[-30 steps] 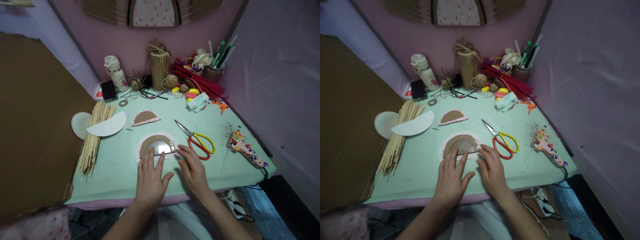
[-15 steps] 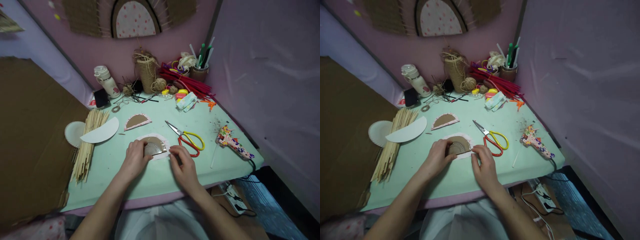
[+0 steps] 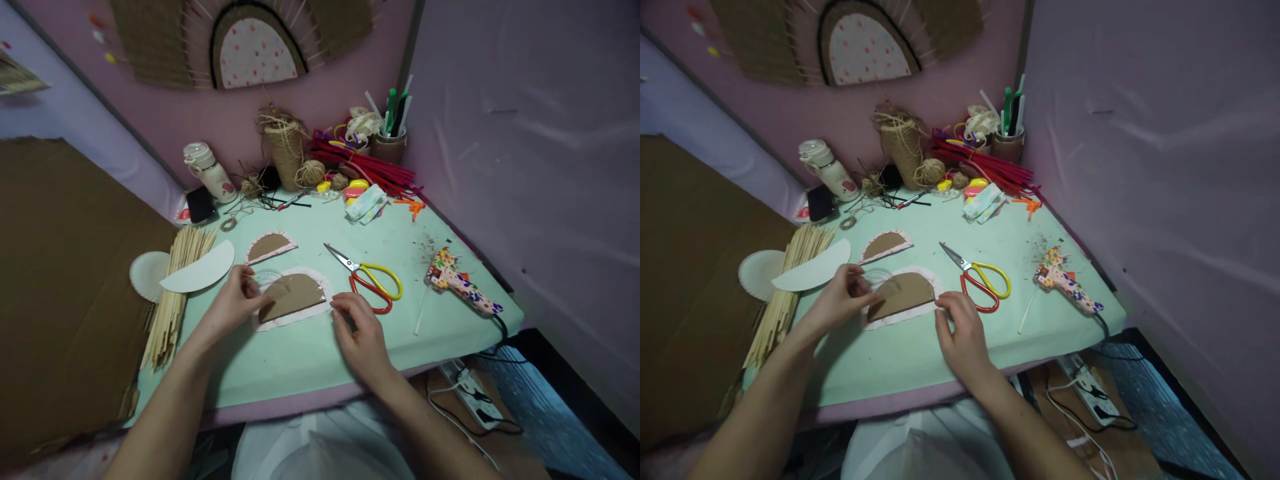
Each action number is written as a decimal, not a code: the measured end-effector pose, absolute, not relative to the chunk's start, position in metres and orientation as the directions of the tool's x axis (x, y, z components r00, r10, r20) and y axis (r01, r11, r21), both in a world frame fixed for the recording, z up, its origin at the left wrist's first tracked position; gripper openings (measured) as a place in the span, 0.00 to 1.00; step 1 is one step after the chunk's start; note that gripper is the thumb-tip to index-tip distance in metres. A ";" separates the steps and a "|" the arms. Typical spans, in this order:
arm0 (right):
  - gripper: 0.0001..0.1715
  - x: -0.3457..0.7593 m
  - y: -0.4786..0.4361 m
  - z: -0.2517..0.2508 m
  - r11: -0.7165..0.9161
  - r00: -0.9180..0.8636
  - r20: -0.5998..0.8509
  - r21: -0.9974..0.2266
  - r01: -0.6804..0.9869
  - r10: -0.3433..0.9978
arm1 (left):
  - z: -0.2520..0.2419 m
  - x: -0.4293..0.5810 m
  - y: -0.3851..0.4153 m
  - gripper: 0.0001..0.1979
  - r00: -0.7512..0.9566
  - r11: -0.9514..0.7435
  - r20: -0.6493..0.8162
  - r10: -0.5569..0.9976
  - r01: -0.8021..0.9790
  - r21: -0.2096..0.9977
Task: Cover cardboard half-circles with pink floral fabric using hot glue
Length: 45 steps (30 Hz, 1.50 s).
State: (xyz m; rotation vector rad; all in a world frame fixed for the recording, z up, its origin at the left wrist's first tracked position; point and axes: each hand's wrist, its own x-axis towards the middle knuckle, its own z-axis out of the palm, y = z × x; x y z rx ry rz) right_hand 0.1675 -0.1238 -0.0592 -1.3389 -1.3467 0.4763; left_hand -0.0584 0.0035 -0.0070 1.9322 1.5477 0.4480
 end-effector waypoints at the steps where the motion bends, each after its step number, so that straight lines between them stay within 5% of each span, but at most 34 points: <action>1: 0.09 0.167 -0.124 -0.059 0.274 0.267 0.404 -0.867 0.416 0.875 | -0.007 -0.069 0.008 0.28 0.207 -0.115 -0.092 0.974 0.801 0.587; 5: 0.10 0.177 -0.126 -0.054 0.295 0.274 0.438 -0.850 0.436 0.856 | -0.011 -0.100 0.017 0.29 0.089 -0.048 -0.091 0.992 0.924 0.379; 10: 0.11 0.219 -0.120 -0.041 0.122 0.272 0.484 -0.638 0.761 0.831 | -0.011 -0.091 0.010 0.30 0.170 -0.180 0.060 0.984 0.926 0.331; 16: 0.11 0.246 -0.098 -0.031 -0.157 0.183 0.079 -0.262 0.952 0.980 | 0.003 -0.054 0.003 0.27 0.314 -0.237 -0.158 0.936 0.895 0.378; 24: 0.09 0.239 -0.076 -0.017 -0.223 0.195 -0.171 -0.163 0.961 0.966 | 0.011 -0.024 0.019 0.24 0.354 -0.290 -0.264 0.897 0.923 0.254; 27: 0.11 0.244 -0.081 -0.016 -0.203 0.166 -0.166 -0.233 0.951 0.972 | 0.008 -0.018 0.035 0.25 0.419 -0.337 -0.297 0.858 0.896 0.288; 31: 0.13 0.251 -0.096 -0.025 -0.194 0.195 -0.049 -0.480 0.855 0.980 | 0.005 -0.015 0.051 0.24 0.446 -0.336 -0.366 0.817 0.883 0.327; 37: 0.18 0.242 -0.110 -0.038 -0.161 0.288 -0.029 -0.878 0.450 0.957 | 0.006 -0.013 0.051 0.21 0.458 -0.338 -0.368 0.809 0.875 0.346; 45: 0.24 0.211 -0.129 -0.033 -0.106 0.329 -0.047 -0.980 0.165 0.943 | 0.032 -0.027 0.034 0.23 0.522 -0.304 -0.326 0.788 0.790 0.532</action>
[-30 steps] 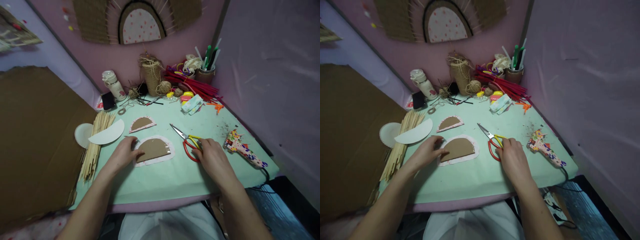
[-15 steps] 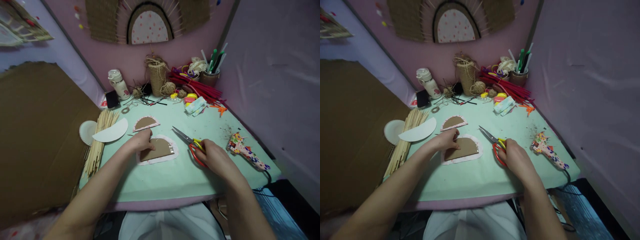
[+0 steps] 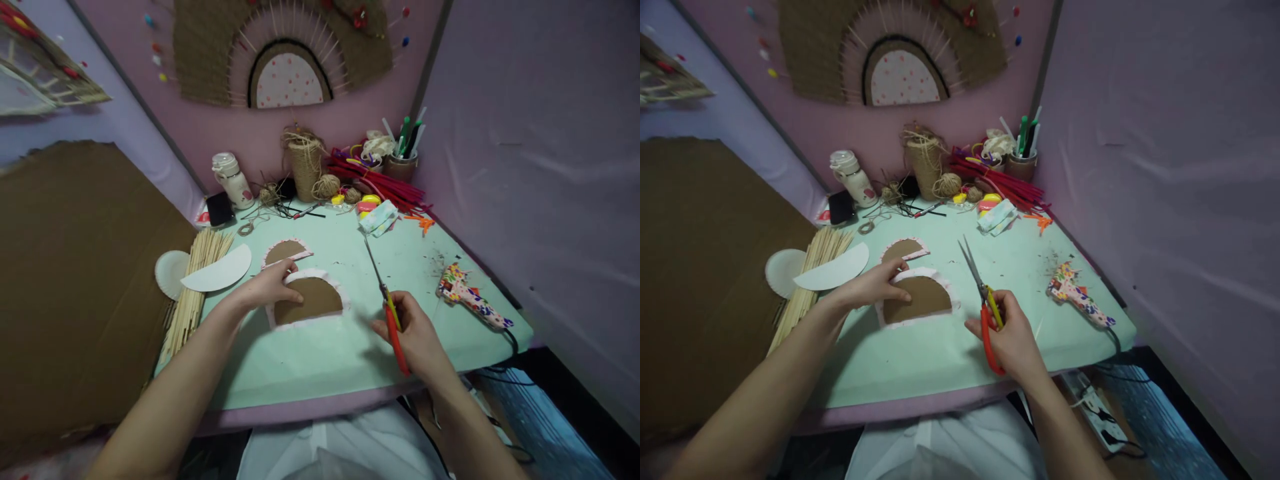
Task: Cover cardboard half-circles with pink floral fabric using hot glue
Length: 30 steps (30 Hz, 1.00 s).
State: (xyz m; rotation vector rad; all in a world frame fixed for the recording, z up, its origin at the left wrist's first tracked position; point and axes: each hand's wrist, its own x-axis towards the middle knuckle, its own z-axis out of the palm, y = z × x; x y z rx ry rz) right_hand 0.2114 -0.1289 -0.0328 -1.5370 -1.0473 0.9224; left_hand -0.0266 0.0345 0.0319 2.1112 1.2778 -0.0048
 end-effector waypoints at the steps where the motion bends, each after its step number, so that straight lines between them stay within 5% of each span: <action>1: 0.24 0.208 -0.128 -0.033 -0.100 0.341 -0.048 -0.985 0.137 0.939 | 0.035 -0.030 0.031 0.25 0.541 -0.205 -0.338 0.770 0.711 0.672; 4: 0.25 0.195 -0.120 -0.030 -0.040 0.349 -0.025 -0.999 0.036 0.937 | 0.037 -0.039 0.020 0.25 0.606 0.011 -0.327 0.725 0.465 0.885; 8: 0.25 0.181 -0.108 -0.017 0.087 0.360 0.066 -0.995 -0.044 0.931 | 0.027 -0.047 0.012 0.22 0.595 0.164 -0.336 0.730 0.325 0.931; 15: 0.21 0.192 -0.119 -0.006 0.000 0.280 0.090 -0.952 0.307 0.956 | 0.008 -0.058 0.016 0.30 0.521 0.372 -0.286 0.804 -0.065 0.926; 23: 0.24 0.198 -0.124 0.017 -0.036 0.127 0.058 -0.769 0.638 0.990 | -0.002 -0.055 0.010 0.28 0.637 0.453 -0.287 0.715 -0.110 0.884; 30: 0.24 0.208 -0.119 0.025 -0.016 0.054 0.035 -0.675 0.737 0.998 | -0.005 -0.067 0.005 0.25 0.725 0.479 -0.252 0.641 -0.121 0.870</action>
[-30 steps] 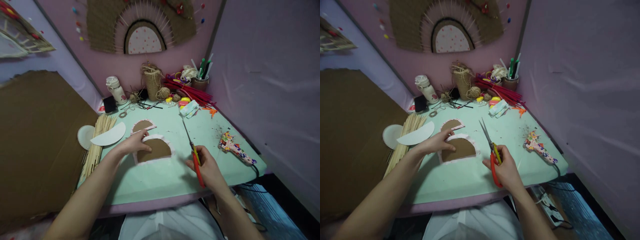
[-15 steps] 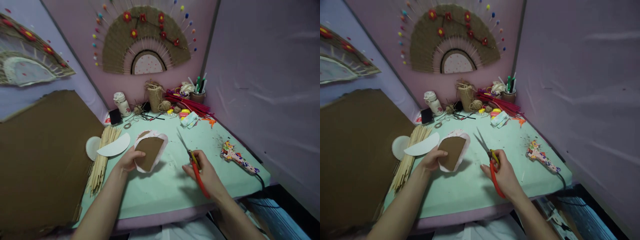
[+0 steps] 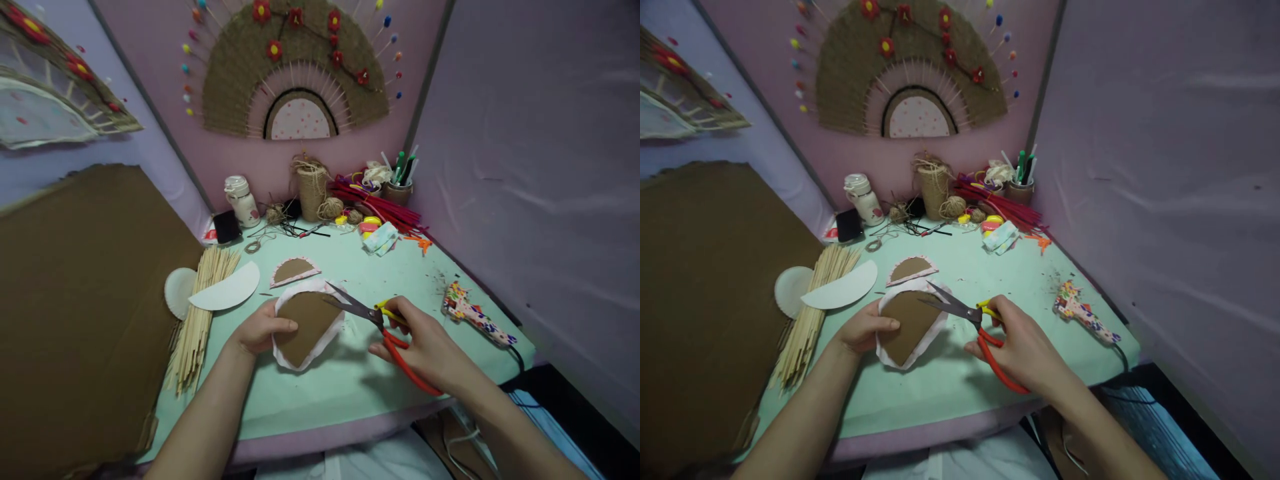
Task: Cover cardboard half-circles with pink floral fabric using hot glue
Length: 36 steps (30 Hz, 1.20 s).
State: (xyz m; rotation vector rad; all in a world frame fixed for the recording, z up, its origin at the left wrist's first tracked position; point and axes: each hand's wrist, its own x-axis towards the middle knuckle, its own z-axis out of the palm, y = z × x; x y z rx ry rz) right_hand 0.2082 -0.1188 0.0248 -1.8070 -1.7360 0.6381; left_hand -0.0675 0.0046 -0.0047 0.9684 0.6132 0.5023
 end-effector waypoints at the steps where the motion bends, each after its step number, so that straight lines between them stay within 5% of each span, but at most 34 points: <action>1: 0.23 0.210 -0.119 0.026 -0.016 0.037 0.018 -0.663 0.748 0.999 | -0.005 -0.068 0.004 0.25 0.732 0.485 -0.253 0.632 -0.119 0.866; 36: 0.24 0.221 -0.136 0.033 0.028 -0.075 -0.050 -0.623 0.782 0.996 | -0.016 -0.054 -0.011 0.21 0.849 0.614 -0.206 0.487 -0.165 0.772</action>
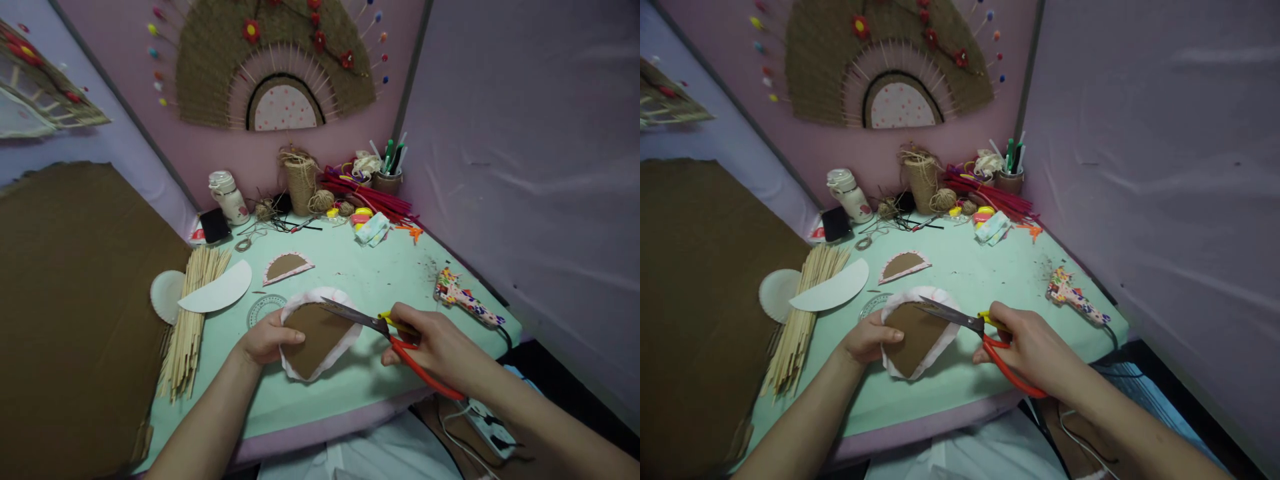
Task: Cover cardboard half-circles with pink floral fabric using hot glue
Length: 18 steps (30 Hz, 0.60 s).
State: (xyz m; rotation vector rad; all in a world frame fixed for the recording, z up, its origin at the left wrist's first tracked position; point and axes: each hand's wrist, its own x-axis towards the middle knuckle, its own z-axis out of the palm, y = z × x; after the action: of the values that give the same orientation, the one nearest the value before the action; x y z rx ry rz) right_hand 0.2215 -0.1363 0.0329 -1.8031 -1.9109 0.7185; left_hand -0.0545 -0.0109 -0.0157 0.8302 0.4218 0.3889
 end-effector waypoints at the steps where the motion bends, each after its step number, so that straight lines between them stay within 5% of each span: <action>1: 0.25 0.222 -0.137 0.032 0.024 -0.073 -0.054 -0.623 0.782 0.996 | -0.016 -0.054 -0.011 0.21 0.849 0.612 -0.205 0.486 -0.163 0.774; 18: 0.23 0.223 -0.144 0.030 -0.004 -0.060 -0.089 -0.591 0.807 0.994 | -0.013 -0.050 -0.014 0.19 0.858 0.618 -0.246 0.450 -0.101 0.779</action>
State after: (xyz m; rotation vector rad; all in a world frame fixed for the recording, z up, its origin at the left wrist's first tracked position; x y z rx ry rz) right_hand 0.2231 -0.1443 0.0303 -1.8637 -1.9229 0.7221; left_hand -0.0496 -0.0136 -0.0129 0.8508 0.4474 0.3295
